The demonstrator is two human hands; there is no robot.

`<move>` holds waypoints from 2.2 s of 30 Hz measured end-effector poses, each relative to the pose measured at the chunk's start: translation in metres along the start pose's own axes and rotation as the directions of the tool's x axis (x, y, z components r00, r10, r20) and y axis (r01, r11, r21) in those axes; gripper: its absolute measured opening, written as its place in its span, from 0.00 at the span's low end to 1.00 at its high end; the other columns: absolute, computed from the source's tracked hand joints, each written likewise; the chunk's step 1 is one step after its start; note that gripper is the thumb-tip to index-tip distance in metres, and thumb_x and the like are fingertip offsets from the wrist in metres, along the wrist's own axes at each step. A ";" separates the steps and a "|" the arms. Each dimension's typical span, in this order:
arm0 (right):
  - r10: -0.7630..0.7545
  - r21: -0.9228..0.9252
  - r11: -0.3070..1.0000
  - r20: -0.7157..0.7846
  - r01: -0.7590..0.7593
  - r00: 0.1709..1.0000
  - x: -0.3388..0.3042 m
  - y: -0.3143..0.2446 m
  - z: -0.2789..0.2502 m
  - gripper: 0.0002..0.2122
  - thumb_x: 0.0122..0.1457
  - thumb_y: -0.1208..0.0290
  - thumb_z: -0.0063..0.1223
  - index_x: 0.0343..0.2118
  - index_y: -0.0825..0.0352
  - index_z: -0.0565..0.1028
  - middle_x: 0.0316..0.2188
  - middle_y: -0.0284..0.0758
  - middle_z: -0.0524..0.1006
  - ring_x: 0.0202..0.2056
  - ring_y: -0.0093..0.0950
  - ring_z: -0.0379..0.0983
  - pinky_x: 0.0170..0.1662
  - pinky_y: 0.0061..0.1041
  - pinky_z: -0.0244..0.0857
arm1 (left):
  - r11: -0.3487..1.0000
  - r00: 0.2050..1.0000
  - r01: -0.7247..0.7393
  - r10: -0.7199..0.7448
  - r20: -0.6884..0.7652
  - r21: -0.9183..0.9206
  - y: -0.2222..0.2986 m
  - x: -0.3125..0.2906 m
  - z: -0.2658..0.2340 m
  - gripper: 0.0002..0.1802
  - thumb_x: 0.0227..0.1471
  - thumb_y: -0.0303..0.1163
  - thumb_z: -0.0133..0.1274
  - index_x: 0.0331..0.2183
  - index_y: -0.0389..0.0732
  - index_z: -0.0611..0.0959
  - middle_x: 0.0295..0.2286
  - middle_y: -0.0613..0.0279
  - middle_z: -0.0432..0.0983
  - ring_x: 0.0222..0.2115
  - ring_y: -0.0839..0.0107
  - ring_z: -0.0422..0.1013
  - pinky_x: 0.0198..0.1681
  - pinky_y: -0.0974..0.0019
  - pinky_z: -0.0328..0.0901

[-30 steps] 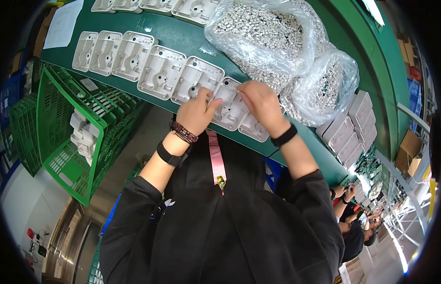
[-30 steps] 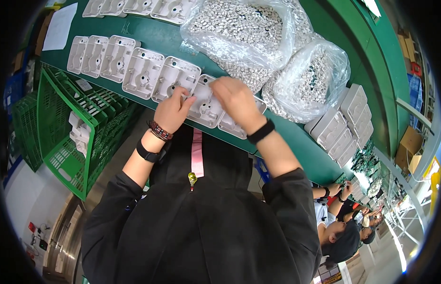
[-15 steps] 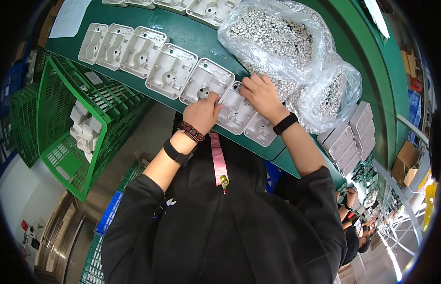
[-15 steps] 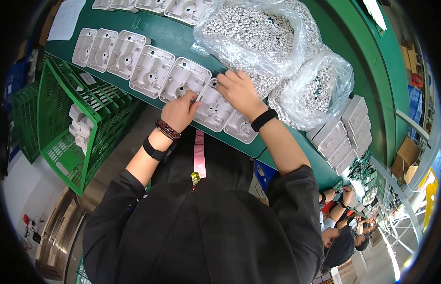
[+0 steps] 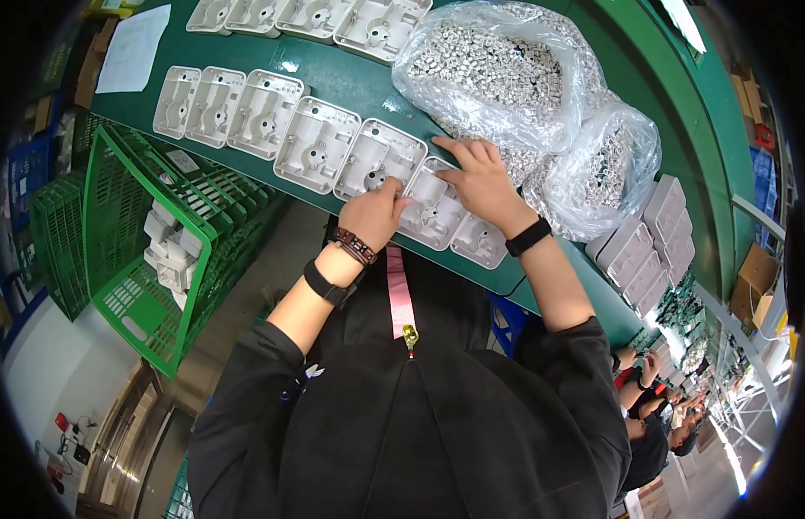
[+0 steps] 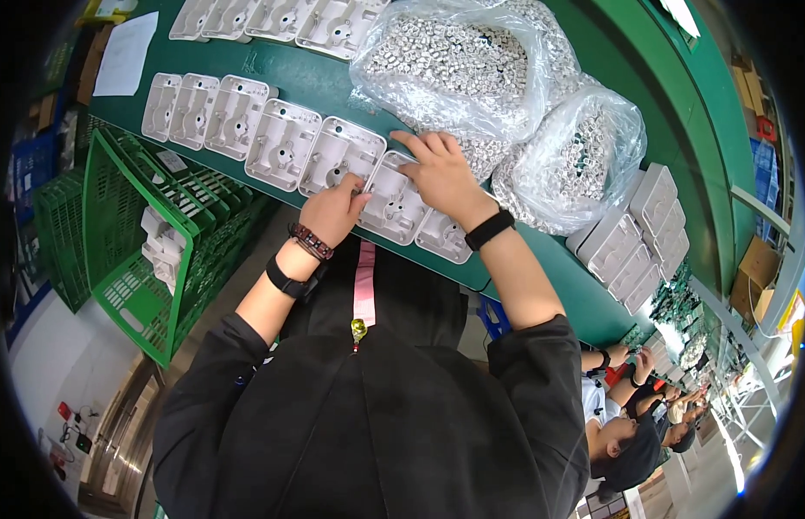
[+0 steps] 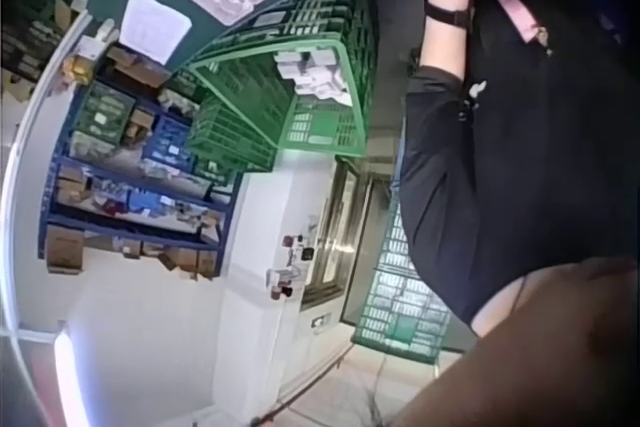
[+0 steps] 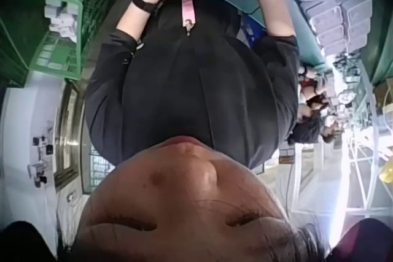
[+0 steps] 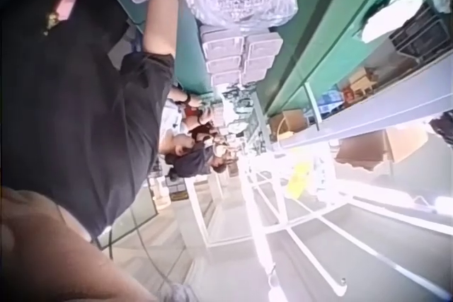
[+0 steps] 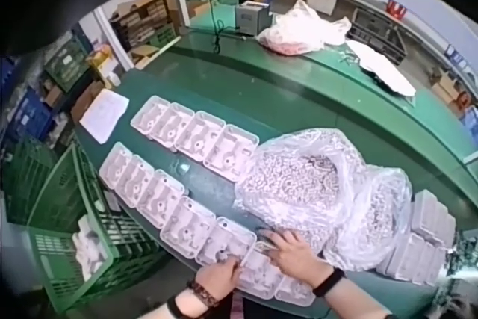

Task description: The person takes plastic housings from a green crate and places them on the table, then picks up small metal components from a bag and inserts them into the housings. Finally, the person moves the assembled housings to the side of the table.

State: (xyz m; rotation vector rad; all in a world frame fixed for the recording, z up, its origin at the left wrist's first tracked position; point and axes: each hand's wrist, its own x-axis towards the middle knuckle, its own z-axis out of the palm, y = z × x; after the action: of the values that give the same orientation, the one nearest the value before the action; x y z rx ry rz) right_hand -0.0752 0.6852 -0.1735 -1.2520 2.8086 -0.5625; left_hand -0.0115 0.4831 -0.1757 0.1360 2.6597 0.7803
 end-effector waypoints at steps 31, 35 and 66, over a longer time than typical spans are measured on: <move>0.754 0.909 -0.333 0.416 -0.250 0.509 0.030 -0.121 0.011 0.06 0.54 0.80 0.43 0.34 0.67 0.63 0.24 0.31 0.67 0.22 0.17 0.63 0.25 0.17 0.57 | 0.753 0.867 -0.040 0.354 0.352 -0.657 -0.030 0.022 -0.056 0.13 0.54 0.40 0.41 0.32 0.40 0.69 0.17 0.70 0.64 0.16 0.82 0.59 0.19 0.76 0.56; 0.694 0.907 -0.203 0.400 -0.370 0.599 0.034 -0.116 0.006 0.05 0.53 0.80 0.44 0.33 0.67 0.63 0.24 0.31 0.68 0.23 0.19 0.64 0.26 0.19 0.58 | 0.777 0.869 -0.068 0.354 0.346 -0.625 -0.036 0.024 -0.057 0.07 0.54 0.34 0.42 0.31 0.41 0.69 0.17 0.73 0.62 0.16 0.82 0.58 0.21 0.77 0.55; 0.058 -0.001 0.998 0.097 -0.058 0.994 0.101 -0.016 0.010 0.07 0.44 0.72 0.47 0.26 0.59 0.76 0.42 0.31 0.67 0.46 0.29 0.60 0.47 0.28 0.54 | 1.000 0.997 0.010 -0.010 0.079 -0.006 -0.066 0.049 -0.065 0.15 0.43 0.39 0.53 0.30 0.43 0.68 0.16 0.55 0.72 0.20 0.54 0.70 0.20 0.55 0.63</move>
State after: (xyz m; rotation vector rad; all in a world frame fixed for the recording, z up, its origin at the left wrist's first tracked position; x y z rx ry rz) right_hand -0.1306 0.5997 -0.1642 -1.1594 2.7543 -0.4880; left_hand -0.0805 0.4040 -0.1760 0.1488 2.5813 0.7641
